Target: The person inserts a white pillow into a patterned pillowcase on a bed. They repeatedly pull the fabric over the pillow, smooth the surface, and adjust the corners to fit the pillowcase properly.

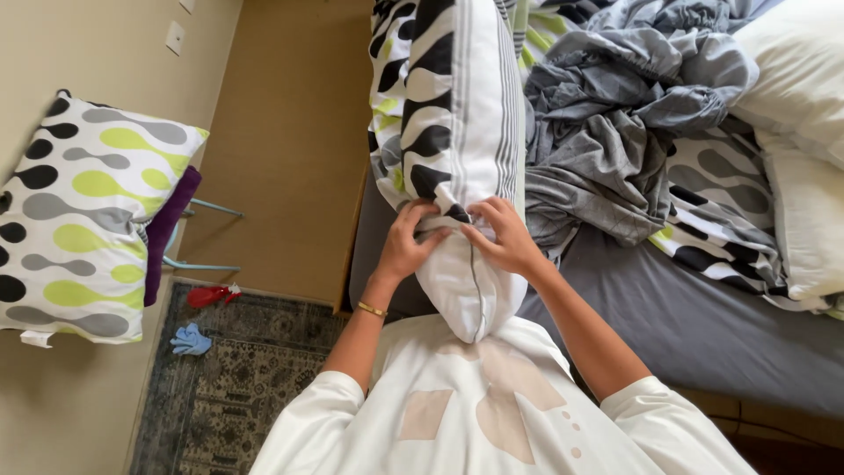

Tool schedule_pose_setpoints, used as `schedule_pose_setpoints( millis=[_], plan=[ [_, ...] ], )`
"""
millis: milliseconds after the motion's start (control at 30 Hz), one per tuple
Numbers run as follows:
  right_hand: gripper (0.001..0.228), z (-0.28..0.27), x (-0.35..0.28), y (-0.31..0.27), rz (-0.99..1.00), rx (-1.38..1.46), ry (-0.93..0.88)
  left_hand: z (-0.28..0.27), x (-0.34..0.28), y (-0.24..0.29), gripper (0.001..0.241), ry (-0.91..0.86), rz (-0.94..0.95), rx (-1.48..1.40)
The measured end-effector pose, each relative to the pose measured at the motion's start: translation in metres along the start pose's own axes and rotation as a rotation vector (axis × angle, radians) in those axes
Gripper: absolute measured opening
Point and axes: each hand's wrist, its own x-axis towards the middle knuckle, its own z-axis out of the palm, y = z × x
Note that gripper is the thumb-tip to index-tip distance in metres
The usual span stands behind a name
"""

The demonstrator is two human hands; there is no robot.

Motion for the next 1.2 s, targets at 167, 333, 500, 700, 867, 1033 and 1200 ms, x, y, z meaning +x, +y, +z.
schedule_pose_setpoints(
  millis=[167,333,500,700,867,1033,1200],
  plan=[
    [0.055,-0.011,-0.017,0.012,-0.043,-0.071,-0.023,0.001,0.003,0.012,0.018,0.032,-0.006,0.02],
    [0.039,-0.013,-0.019,0.013,-0.172,-0.212,0.069,0.004,0.006,0.029,0.006,0.042,-0.042,-0.128],
    [0.01,-0.016,-0.021,0.021,-0.093,0.091,0.222,0.011,0.009,0.03,0.004,0.011,-0.072,-0.127],
    [0.011,-0.04,-0.034,0.027,0.233,0.43,-0.178,0.005,0.016,0.038,0.005,-0.099,-0.131,-0.214],
    [0.009,-0.054,-0.028,0.013,0.242,0.315,-0.113,0.032,0.004,0.003,0.018,-0.281,-0.214,-0.513],
    [0.009,-0.057,-0.035,0.013,0.222,0.221,0.015,0.034,-0.008,0.007,0.023,-0.624,-0.279,-0.663],
    [0.02,-0.061,-0.049,0.011,0.326,0.335,-0.566,-0.012,0.019,0.08,0.025,-0.577,-0.186,-0.202]
  ],
)
